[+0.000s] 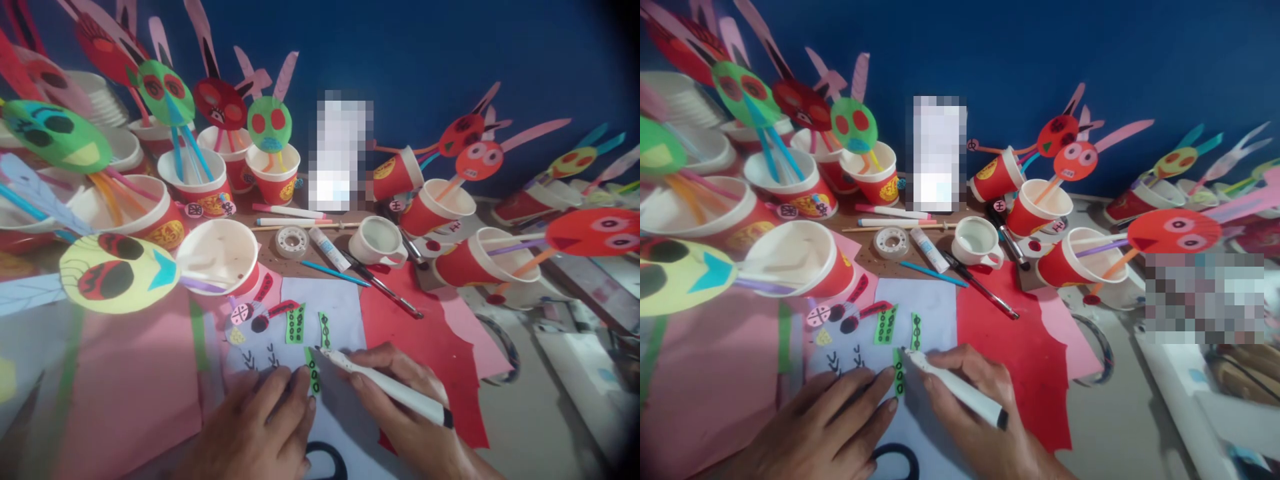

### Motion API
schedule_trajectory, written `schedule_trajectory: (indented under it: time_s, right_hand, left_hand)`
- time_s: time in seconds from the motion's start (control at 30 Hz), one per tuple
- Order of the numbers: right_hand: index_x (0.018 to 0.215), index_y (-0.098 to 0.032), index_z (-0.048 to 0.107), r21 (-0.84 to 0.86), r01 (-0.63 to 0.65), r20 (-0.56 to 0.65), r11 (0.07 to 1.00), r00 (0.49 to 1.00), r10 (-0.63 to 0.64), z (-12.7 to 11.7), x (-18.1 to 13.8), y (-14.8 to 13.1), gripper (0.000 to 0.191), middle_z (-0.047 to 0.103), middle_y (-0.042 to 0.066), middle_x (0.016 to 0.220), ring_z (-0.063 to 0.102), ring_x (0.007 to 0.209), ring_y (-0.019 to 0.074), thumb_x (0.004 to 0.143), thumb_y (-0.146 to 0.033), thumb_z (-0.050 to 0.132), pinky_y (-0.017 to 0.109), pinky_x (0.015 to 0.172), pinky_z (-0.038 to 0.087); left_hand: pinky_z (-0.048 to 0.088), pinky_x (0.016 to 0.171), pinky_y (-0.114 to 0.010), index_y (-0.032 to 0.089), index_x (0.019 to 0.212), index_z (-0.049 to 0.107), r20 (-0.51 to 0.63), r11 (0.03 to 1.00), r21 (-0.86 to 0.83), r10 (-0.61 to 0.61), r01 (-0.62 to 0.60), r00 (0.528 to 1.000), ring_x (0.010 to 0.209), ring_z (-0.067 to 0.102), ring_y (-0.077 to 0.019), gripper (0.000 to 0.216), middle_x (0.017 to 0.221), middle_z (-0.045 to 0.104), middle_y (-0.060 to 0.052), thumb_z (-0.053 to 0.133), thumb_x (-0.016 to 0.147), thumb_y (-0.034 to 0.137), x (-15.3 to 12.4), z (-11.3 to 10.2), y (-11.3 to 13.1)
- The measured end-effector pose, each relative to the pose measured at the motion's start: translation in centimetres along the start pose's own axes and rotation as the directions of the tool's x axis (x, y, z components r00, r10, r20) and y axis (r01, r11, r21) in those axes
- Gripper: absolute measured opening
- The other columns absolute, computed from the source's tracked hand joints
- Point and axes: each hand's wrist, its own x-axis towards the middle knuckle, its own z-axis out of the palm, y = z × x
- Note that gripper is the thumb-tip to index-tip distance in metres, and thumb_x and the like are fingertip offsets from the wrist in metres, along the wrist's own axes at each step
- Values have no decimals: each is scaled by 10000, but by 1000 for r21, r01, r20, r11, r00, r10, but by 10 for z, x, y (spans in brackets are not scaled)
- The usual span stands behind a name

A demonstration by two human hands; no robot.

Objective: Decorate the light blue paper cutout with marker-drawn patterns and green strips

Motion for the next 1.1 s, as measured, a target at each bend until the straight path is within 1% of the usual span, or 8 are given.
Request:
schedule_trajectory:
  time_s: [0.2,0.3,0.4,0.53,0.67,0.8,1.0,1.1]
  right_hand:
    - [936,-259,621,1,120,32,993,992,-120,-1,6,-3,145,730,-42,805,692,676,100,819,-176,647,157,636,536]
    - [935,-254,607,11,113,89,994,990,-113,-2,8,-4,137,722,-32,803,686,682,111,832,-166,625,186,639,535]
    - [910,-250,608,15,108,106,994,988,-109,-2,9,-5,110,711,-33,764,677,647,108,835,-170,615,184,597,524]
    - [891,-245,620,-12,137,92,990,987,-136,-1,11,-7,85,706,-33,732,674,620,110,830,-186,621,183,586,525]
    - [906,-251,631,-71,168,69,983,984,-163,1,9,-3,83,716,-22,749,695,660,135,829,-219,632,203,615,556]
    - [948,-254,647,-165,170,76,972,984,-159,1,4,1,120,726,4,805,708,722,170,828,-263,646,253,656,588]
    - [967,-250,652,-184,179,73,967,983,-168,-1,2,1,138,729,6,805,712,730,172,832,-275,639,258,676,594]
    - [961,-258,639,-158,153,69,976,987,-144,-1,4,-2,120,722,-10,799,707,709,154,842,-266,631,235,671,585]
  left_hand:
    - [322,869,-366,236,1041,680,-29,999,35,0,1,1000,1056,492,-196,298,1156,677,15,398,981,312,1,0,1]
    - [325,857,-372,240,1041,678,-14,998,66,6,-6,1000,1047,496,-198,309,1156,676,15,383,987,315,2,-2,1]
    - [321,854,-375,245,1036,678,-15,997,82,6,-5,1000,1045,492,-196,314,1149,679,20,381,990,336,3,-3,2]
    - [321,837,-376,237,1026,684,-16,997,81,6,-4,1000,1031,493,-202,305,1140,678,11,395,985,323,3,-4,3]
    - [328,830,-377,226,1012,689,-40,997,72,14,-11,999,1026,497,-212,285,1135,674,-4,421,975,312,4,-4,2]
    - [321,835,-385,233,1026,683,-11,998,63,13,-13,1000,1023,494,-212,290,1145,669,0,416,979,336,3,-3,2]
    - [313,859,-391,229,1049,677,25,997,76,9,-11,1000,1063,479,-220,273,1180,652,-3,446,972,353,3,-5,2]
    - [315,847,-384,237,1043,676,9,997,76,23,-24,1000,1049,487,-215,273,1165,659,3,433,978,344,4,-5,1]
